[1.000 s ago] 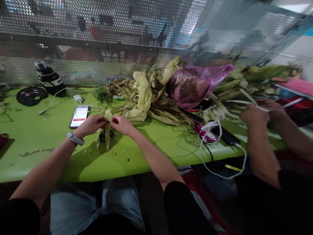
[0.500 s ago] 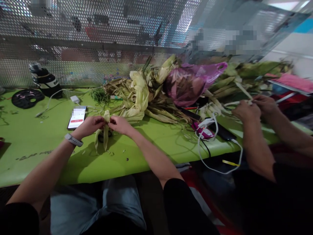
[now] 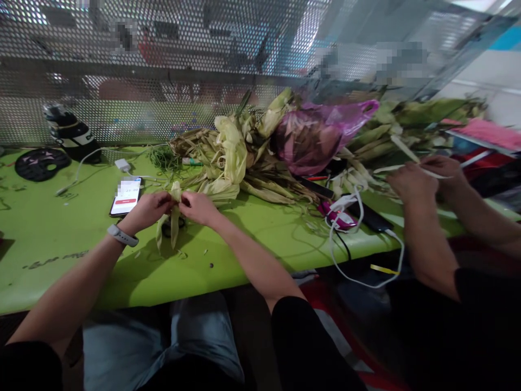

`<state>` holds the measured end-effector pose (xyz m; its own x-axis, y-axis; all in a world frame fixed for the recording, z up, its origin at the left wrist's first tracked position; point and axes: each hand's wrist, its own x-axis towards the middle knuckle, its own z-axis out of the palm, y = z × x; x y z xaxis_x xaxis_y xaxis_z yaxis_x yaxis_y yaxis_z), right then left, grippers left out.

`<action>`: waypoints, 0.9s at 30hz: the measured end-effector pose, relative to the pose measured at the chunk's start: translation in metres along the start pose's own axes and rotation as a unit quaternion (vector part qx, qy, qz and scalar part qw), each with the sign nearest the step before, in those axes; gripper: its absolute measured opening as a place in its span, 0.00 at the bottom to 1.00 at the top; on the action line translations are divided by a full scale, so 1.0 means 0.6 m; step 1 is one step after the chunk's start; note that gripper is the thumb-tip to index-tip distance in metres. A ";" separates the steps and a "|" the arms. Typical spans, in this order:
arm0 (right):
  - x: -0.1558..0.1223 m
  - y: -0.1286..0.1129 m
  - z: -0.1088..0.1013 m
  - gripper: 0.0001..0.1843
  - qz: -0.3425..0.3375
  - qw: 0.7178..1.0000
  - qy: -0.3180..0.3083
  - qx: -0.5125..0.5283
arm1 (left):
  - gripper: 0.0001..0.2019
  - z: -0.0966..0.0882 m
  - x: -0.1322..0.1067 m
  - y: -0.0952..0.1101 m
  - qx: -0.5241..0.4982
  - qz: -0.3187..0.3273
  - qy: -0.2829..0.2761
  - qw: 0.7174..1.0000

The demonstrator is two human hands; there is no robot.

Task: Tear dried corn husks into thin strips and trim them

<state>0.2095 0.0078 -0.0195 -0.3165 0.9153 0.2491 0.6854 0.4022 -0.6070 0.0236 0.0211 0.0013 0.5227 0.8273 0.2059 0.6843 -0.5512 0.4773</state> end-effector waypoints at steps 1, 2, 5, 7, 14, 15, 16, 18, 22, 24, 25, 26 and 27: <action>0.000 -0.002 0.002 0.08 0.003 0.999 0.006 -0.031 | 0.09 0.003 0.000 0.001 0.015 -0.002 0.007 1.000; 0.000 -0.003 0.003 0.08 0.006 0.998 0.009 -0.062 | 0.09 0.006 0.000 0.003 0.030 -0.004 0.012 0.999; 0.001 -0.006 0.009 0.10 0.012 0.991 0.006 -0.134 | 0.08 0.012 0.000 0.007 0.061 -0.010 0.015 0.998; 0.000 -0.009 0.011 0.11 0.016 0.987 0.000 -0.162 | 0.08 0.014 -0.002 0.012 0.074 -0.017 0.011 0.997; -0.001 -0.031 0.022 0.14 0.049 0.973 0.010 -0.224 | 0.08 0.026 -0.006 0.024 0.146 -0.045 0.024 0.988; 0.000 -0.032 0.023 0.14 0.053 0.973 0.014 -0.226 | 0.08 0.028 -0.006 0.024 0.151 -0.048 0.026 0.987; 0.001 -0.032 0.025 0.14 0.058 0.972 0.022 -0.225 | 0.09 0.029 -0.005 0.024 0.153 -0.051 0.026 0.987; 0.005 -0.027 0.026 0.13 0.069 0.975 0.041 -0.209 | 0.09 0.029 -0.005 0.023 0.150 -0.060 0.031 0.986; 0.012 -0.009 0.024 0.11 0.065 0.990 0.066 -0.105 | 0.07 0.023 -0.001 0.015 0.069 -0.071 0.064 0.993; 0.014 -0.002 0.022 0.11 0.062 0.993 0.084 -0.054 | 0.07 0.022 0.001 0.009 -0.017 -0.070 0.083 0.994; 0.014 -0.001 0.021 0.11 0.061 0.993 0.094 -0.035 | 0.07 0.022 0.002 0.006 -0.065 -0.070 0.088 0.992; 0.013 0.000 0.020 0.11 0.058 0.993 0.100 -0.019 | 0.07 0.023 0.003 0.002 -0.112 -0.071 0.091 0.987; 0.013 0.000 0.020 0.11 0.054 0.993 0.104 -0.006 | 0.08 0.025 0.004 -0.001 -0.159 -0.073 0.091 0.980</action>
<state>0.1993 0.0144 -0.0264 -0.0992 0.9370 0.3349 0.7161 0.3010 -0.6298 0.0319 0.0220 -0.0112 0.3126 0.9163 0.2505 0.5366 -0.3880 0.7494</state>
